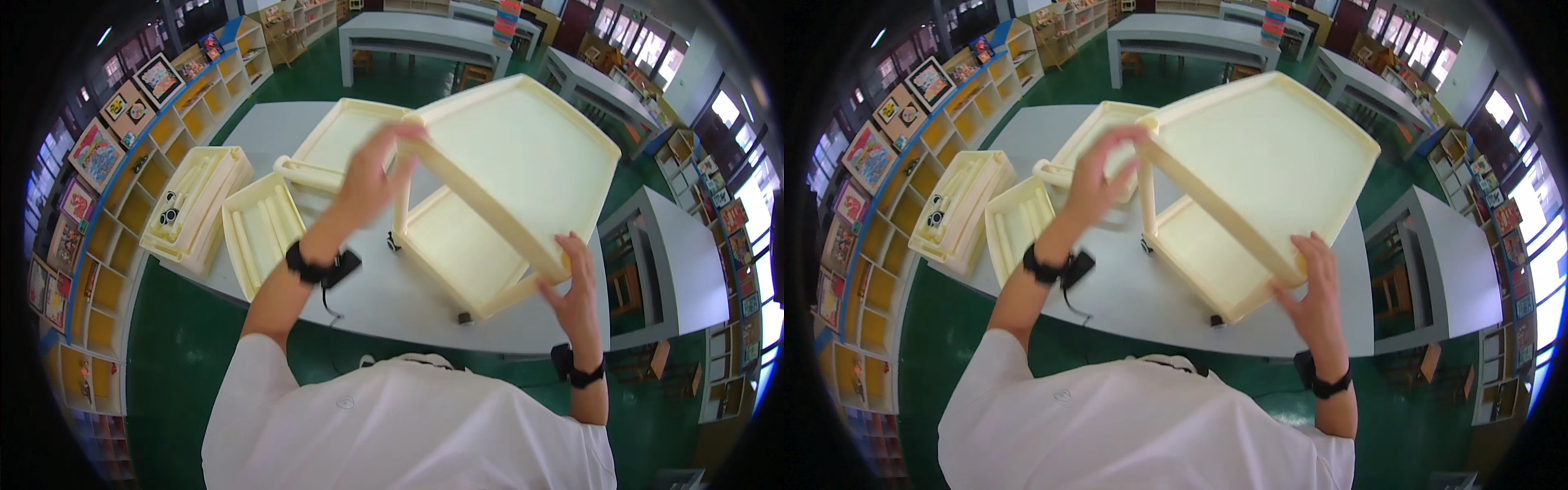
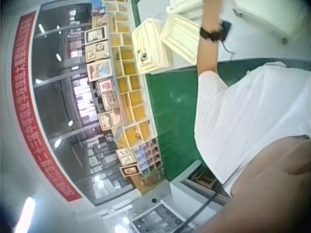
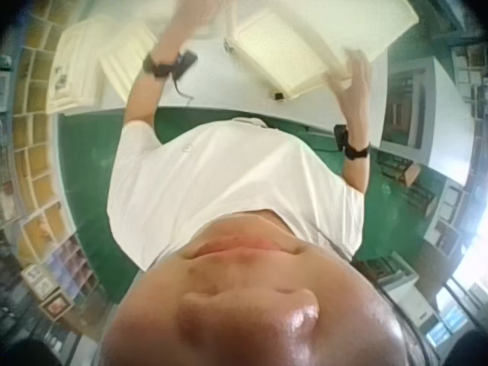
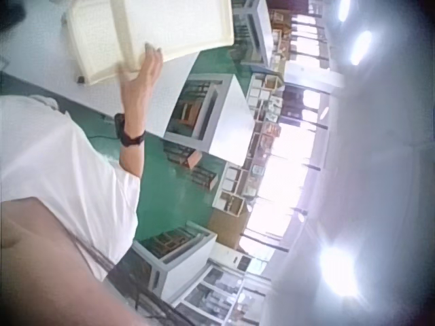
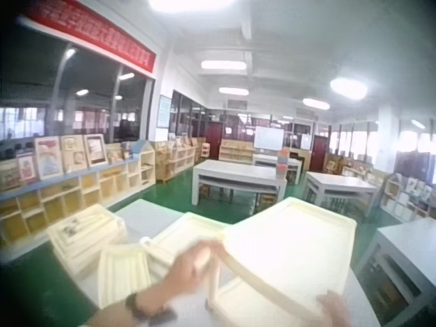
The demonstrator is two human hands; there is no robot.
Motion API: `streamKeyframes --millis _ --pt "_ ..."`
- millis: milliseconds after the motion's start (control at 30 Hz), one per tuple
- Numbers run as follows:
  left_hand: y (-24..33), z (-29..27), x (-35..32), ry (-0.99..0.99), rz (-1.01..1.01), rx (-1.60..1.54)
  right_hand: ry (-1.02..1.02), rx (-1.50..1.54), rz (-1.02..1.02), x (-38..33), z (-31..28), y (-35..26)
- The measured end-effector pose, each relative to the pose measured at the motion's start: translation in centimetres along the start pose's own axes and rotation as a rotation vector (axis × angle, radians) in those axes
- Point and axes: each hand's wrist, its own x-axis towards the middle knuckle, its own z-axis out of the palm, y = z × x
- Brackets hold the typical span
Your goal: The person assembles a multi-tiered plastic storage cart by attaching wheels to a base tray and then stacking trays using support pillars.
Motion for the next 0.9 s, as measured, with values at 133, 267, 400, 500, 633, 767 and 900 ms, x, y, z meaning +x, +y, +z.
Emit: streamKeyframes --millis 133,267,400,500,633,767,900 --pt "-9.7 2.1 -0.6 -0.147 -0.314 -0.131 -0.039 0.071 -0.058 0.3 -3.5 5.4" --pt "-5.4 7.0 -1.8 -0.579 -0.317 -0.228 0.124 -0.111 0.117 -1.0 -7.7 10.3" --pt "0.3 12.5 -3.5 -0.585 -0.254 -0.262 0.79 0.348 0.237 -2.9 -5.2 10.3" --pt "3.8 15.4 -4.4 -0.604 -0.022 -0.362 0.595 0.527 0.252 -5.1 1.1 7.2" --pt "7.7 14.6 -0.9 -0.691 0.116 -0.27 0.64 0.522 0.212 -7.0 6.2 6.8" --pt "10.1 19.8 4.4 -0.355 0.509 -0.202 0.692 0.671 0.293 -6.2 4.5 9.8" --pt "11.8 25.2 5.5 -0.313 0.749 -0.032 0.722 0.671 0.232 -6.0 4.6 11.0"
